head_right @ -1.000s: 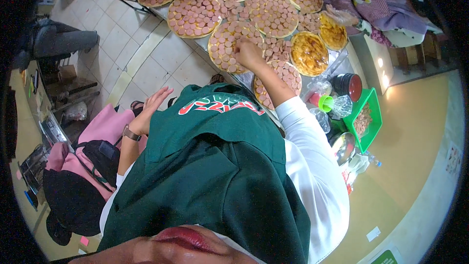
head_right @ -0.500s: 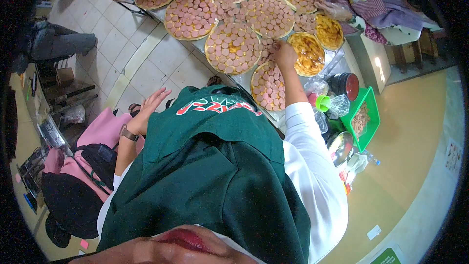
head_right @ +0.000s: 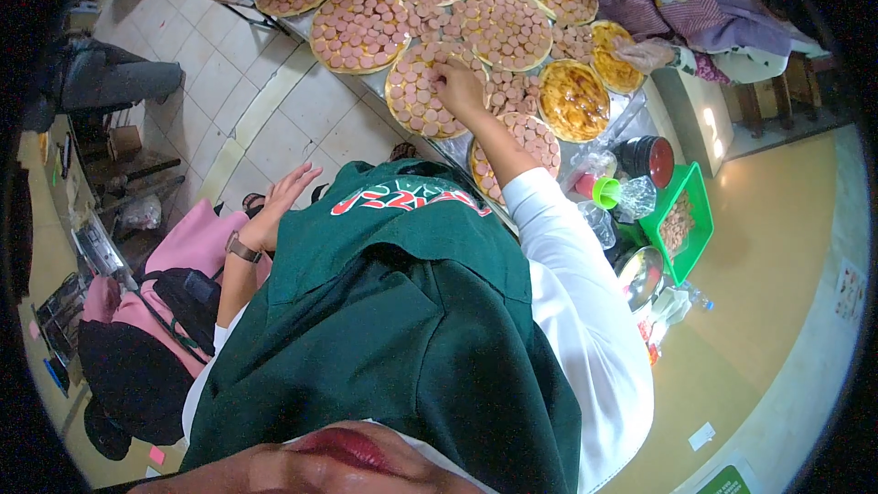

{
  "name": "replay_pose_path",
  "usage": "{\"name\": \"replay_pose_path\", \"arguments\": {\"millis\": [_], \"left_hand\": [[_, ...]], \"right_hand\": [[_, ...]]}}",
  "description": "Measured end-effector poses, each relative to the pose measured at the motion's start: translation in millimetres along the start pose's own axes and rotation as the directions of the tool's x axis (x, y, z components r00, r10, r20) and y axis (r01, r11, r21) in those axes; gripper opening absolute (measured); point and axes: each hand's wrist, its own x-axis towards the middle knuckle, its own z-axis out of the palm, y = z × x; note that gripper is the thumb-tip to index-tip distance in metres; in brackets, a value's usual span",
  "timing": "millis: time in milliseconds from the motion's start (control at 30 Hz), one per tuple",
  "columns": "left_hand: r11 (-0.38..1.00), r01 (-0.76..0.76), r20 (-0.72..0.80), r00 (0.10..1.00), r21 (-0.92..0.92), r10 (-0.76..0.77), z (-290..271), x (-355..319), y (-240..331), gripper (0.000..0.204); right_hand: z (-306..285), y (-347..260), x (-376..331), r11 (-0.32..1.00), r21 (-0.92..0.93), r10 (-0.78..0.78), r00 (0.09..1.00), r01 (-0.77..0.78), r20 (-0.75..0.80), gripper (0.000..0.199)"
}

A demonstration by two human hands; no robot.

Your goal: Placing sliced meat toppings onto dough rounds at a prep table.

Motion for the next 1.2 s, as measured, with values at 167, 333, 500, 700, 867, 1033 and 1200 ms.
{"name": "replay_pose_path", "arguments": {"millis": [167,333,500,700,867,1033,1200], "left_hand": [[1.0,0.002,-0.026,1.0,-0.023,-0.002,3,-6,-3,0.094],[0.999,0.018,-0.025,1.0,-0.048,-0.019,3,-7,-2,0.095],[0.998,0.001,-0.023,1.0,-0.06,-0.002,3,-4,-1,0.096],[0.998,-0.031,-0.026,0.999,-0.055,0.03,5,-2,-5,0.096],[0.998,-0.021,-0.01,1.0,-0.052,0.02,5,-2,-4,0.096],[0.999,-0.009,-0.014,1.0,-0.042,0.008,6,-3,-4,0.097],[1.0,-0.018,-0.038,0.999,-0.023,0.017,9,-6,-6,0.097]], "right_hand": [[-10,0,-8,0.979,-0.186,-0.109,0.982,0.08,-0.156,0.023],[-22,9,-19,0.905,-0.331,-0.293,0.956,0.267,-0.03,0.025],[-25,2,-20,0.905,-0.341,-0.259,0.965,0.252,0.026,0.03],[-17,8,-20,0.849,-0.405,-0.349,0.936,0.34,0.054,0.037],[-19,-6,-13,0.867,-0.436,-0.237,0.969,0.242,0.067,0.041],[-18,-7,-8,0.805,-0.491,-0.338,0.938,0.332,0.08,0.039],[-21,-8,-6,0.841,-0.459,-0.327,0.945,0.286,-0.011,0.036]]}}
